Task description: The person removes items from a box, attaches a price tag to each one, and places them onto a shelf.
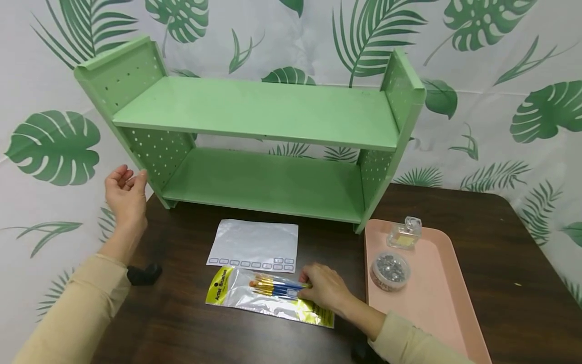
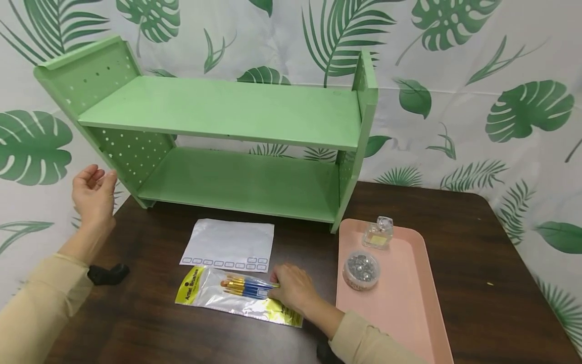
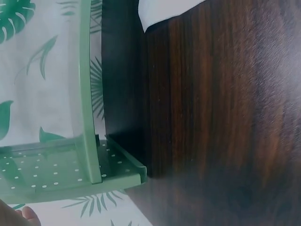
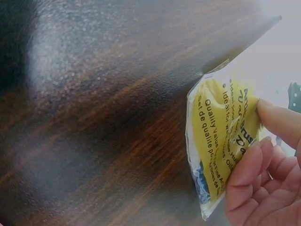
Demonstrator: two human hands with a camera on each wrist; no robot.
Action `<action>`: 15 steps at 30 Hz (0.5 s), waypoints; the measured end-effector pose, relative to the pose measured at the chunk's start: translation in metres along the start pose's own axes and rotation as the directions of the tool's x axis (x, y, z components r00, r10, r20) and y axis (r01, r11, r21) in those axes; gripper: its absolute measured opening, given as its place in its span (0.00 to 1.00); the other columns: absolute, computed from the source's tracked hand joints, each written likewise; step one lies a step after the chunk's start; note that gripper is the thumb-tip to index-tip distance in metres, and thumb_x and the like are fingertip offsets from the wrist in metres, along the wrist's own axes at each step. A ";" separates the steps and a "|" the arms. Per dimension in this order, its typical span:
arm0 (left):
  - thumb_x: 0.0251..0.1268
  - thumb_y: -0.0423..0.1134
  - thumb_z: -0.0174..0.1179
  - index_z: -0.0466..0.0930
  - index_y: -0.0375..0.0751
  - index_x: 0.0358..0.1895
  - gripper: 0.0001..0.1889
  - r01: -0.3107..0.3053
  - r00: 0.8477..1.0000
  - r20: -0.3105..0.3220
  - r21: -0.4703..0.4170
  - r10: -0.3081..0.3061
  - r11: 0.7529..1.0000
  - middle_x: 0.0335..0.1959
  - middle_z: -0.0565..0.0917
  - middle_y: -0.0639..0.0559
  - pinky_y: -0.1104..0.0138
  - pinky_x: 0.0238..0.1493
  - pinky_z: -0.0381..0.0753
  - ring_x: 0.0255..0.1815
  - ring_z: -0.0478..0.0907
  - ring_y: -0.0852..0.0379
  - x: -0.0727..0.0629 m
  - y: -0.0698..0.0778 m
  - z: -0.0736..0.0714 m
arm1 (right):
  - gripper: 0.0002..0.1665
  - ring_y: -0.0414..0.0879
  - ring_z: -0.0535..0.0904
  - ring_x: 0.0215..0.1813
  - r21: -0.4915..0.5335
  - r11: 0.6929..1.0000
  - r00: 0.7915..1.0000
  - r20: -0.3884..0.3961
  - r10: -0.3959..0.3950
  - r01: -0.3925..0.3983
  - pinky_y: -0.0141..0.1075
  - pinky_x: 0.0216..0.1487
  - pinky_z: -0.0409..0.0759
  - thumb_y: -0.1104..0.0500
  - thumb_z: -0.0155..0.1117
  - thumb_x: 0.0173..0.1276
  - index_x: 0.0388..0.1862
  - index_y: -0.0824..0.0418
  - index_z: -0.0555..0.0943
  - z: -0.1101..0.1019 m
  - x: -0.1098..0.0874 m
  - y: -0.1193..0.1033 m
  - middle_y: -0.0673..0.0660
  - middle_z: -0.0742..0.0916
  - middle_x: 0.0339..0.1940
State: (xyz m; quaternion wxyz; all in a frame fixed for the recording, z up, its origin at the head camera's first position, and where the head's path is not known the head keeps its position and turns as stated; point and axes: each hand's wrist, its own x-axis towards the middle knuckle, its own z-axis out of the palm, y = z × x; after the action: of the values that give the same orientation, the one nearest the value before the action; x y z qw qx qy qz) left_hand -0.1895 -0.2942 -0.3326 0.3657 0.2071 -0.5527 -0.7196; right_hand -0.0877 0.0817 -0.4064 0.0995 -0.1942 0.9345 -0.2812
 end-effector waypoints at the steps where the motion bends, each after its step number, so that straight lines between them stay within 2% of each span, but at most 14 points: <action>1: 0.56 0.26 0.61 0.70 0.43 0.51 0.19 -0.001 1.000 0.008 0.025 0.000 1.000 0.43 0.70 0.56 0.79 0.44 0.69 0.42 0.68 0.65 0.002 0.000 0.001 | 0.13 0.42 0.67 0.27 0.003 1.000 1.000 0.002 -0.002 0.002 0.34 0.26 0.64 0.60 0.75 0.49 0.21 0.57 0.76 0.000 0.000 0.000 0.50 0.75 0.22; 5: 0.59 0.30 0.61 0.67 0.40 0.62 0.26 -0.011 0.999 0.035 0.154 0.006 0.988 0.54 0.72 0.55 0.77 0.57 0.66 0.55 0.68 0.61 0.010 0.001 0.003 | 0.13 0.41 0.67 0.25 0.017 1.000 1.000 0.009 -0.008 0.008 0.33 0.25 0.64 0.61 0.74 0.49 0.21 0.57 0.75 0.001 0.001 -0.001 0.48 0.75 0.20; 8: 0.59 0.29 0.60 0.67 0.40 0.63 0.27 -0.004 0.998 0.064 0.159 -0.006 0.987 0.56 0.73 0.53 0.73 0.63 0.66 0.61 0.69 0.58 0.015 0.001 0.006 | 0.13 0.40 0.67 0.23 0.036 0.999 1.000 0.026 -0.002 0.001 0.32 0.24 0.63 0.61 0.74 0.50 0.21 0.57 0.75 0.001 0.002 -0.001 0.47 0.75 0.19; 10: 0.59 0.29 0.60 0.70 0.39 0.62 0.25 0.006 0.997 0.077 0.160 -0.018 0.987 0.51 0.76 0.55 0.73 0.61 0.69 0.58 0.72 0.60 0.018 -0.001 0.008 | 0.13 0.40 0.67 0.22 0.049 0.999 0.999 0.037 0.005 -0.007 0.31 0.24 0.63 0.61 0.73 0.51 0.21 0.56 0.75 0.002 0.003 -0.001 0.46 0.75 0.18; 12: 0.58 0.27 0.60 0.72 0.38 0.59 0.23 0.013 0.996 0.081 0.152 -0.026 0.988 0.43 0.79 0.58 0.74 0.56 0.72 0.50 0.76 0.62 0.021 -0.003 0.010 | 0.13 0.39 0.67 0.22 0.061 0.998 0.999 0.044 0.005 -0.007 0.31 0.24 0.62 0.61 0.74 0.51 0.21 0.57 0.75 0.001 0.003 -0.001 0.46 0.74 0.18; 15: 0.58 0.27 0.60 0.75 0.36 0.56 0.20 0.005 0.997 0.069 0.199 -0.019 0.980 0.33 0.78 0.62 0.77 0.49 0.75 0.38 0.76 0.67 0.025 -0.007 0.013 | 0.13 0.39 0.66 0.22 0.074 0.997 0.999 0.046 -0.007 0.003 0.31 0.23 0.62 0.62 0.74 0.50 0.21 0.57 0.75 0.001 0.004 -0.001 0.46 0.74 0.17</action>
State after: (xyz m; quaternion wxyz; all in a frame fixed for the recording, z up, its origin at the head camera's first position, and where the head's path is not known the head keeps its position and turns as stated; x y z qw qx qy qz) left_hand -0.2166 -0.3041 -0.3326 0.3191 0.2203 -0.6331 -0.6699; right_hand -0.0905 0.0789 -0.4065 0.1275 -0.1992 0.9204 -0.3115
